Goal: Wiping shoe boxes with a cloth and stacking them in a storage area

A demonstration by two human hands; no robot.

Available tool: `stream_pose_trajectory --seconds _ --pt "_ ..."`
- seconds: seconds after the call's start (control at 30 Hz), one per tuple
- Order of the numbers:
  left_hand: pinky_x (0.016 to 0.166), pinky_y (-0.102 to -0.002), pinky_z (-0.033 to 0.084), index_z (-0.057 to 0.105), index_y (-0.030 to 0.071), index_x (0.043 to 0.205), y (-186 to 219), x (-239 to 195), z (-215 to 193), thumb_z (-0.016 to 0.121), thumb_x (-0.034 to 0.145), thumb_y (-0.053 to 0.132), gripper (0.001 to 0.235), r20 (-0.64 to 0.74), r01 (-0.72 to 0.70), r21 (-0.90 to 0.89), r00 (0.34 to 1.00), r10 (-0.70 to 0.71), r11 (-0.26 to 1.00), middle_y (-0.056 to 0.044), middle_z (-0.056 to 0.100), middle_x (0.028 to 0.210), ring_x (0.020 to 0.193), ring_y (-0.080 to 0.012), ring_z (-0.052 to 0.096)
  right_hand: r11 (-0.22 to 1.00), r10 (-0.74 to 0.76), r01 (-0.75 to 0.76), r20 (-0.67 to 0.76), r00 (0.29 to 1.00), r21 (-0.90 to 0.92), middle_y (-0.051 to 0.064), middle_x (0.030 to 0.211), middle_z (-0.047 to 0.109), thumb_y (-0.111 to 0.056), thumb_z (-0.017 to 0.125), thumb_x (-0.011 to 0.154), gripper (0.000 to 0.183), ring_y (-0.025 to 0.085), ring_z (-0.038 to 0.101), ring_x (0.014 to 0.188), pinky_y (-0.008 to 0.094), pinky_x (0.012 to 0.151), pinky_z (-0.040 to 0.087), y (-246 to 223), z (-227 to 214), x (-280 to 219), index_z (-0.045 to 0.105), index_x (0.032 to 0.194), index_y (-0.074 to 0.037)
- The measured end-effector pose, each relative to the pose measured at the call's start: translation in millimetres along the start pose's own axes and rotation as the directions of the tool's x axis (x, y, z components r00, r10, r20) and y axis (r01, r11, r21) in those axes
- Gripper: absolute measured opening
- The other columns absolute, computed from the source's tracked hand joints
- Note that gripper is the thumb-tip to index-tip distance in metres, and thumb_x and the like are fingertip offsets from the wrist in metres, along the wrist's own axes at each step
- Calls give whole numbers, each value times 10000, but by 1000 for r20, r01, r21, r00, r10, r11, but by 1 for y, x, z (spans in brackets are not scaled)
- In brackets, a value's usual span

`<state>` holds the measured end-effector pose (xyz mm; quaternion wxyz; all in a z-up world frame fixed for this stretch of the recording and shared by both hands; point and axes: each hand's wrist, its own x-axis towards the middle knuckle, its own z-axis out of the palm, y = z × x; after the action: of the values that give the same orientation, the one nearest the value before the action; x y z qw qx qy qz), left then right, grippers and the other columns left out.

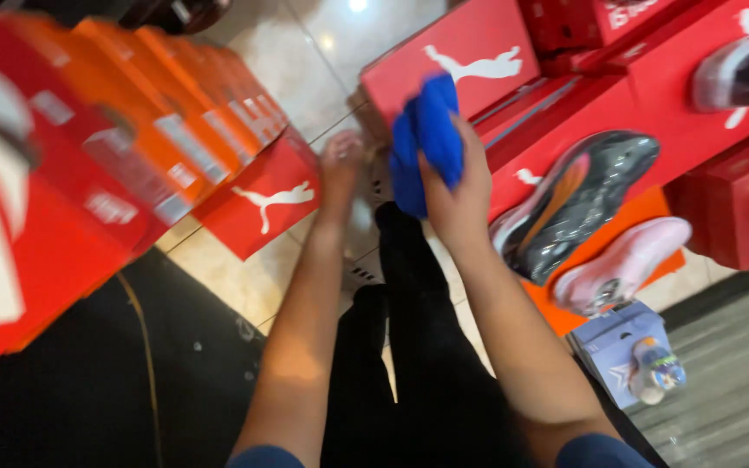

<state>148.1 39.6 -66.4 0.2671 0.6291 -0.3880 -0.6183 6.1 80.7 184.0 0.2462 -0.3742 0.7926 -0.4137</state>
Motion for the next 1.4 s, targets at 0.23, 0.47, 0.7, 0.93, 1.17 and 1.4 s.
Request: stream_pose_trajectory --seconds 0.23,0.47,0.7,0.93,1.17,1.4 --pt "650 -300 528 483 -17 1388 31 43 58 713 829 214 647 167 403 -130 910 -381 906 -169 709 1119 860 -202 671 945 -111 96 -31 993 -313 196 1418 577 77 691 864 630 404 601 1300 472 1126 476 106 23 163 456 1432 -58" --pt "900 -350 556 509 20 1363 -22 89 106 650 930 246 508 1 289 5 957 -289 957 -165 664 1248 1053 -260 679 698 376 -99 245 894 -709 278 1588 164 -608 814 901 769 575 336 1375 700 1035 390 231 42 223 437 1452 -224" --pt "1010 -375 493 398 13 1484 -36 84 112 532 993 118 520 -52 114 -87 992 -119 990 -223 562 1395 1172 -321 624 798 165 -39 157 974 -602 258 1390 415 -279 913 903 851 462 492 1273 519 1105 406 276 21 254 292 1435 -45" --pt "1084 -381 438 122 31 1608 -15 100 77 667 909 362 946 138 401 -306 916 -376 864 -234 351 1605 1405 -320 453 740 671 -565 358 649 -365 212 1381 562 -386 638 947 713 355 626 1186 462 1000 520 291 -5 281 294 1498 -93" --pt "996 -381 552 379 68 1501 34 79 29 789 872 179 758 134 264 -340 964 -232 903 -179 593 1384 1179 -280 630 850 514 -498 485 707 -174 200 1319 628 -313 663 922 680 320 693 1081 422 913 608 234 -15 269 332 1477 -100" --pt "1024 -405 544 238 197 1605 125 -15 -37 623 914 106 797 136 237 -477 971 -196 846 -148 508 1500 1250 -297 588 959 135 -43 320 938 -280 182 1003 753 -378 738 999 481 269 728 767 345 630 616 56 -102 220 689 1180 65"
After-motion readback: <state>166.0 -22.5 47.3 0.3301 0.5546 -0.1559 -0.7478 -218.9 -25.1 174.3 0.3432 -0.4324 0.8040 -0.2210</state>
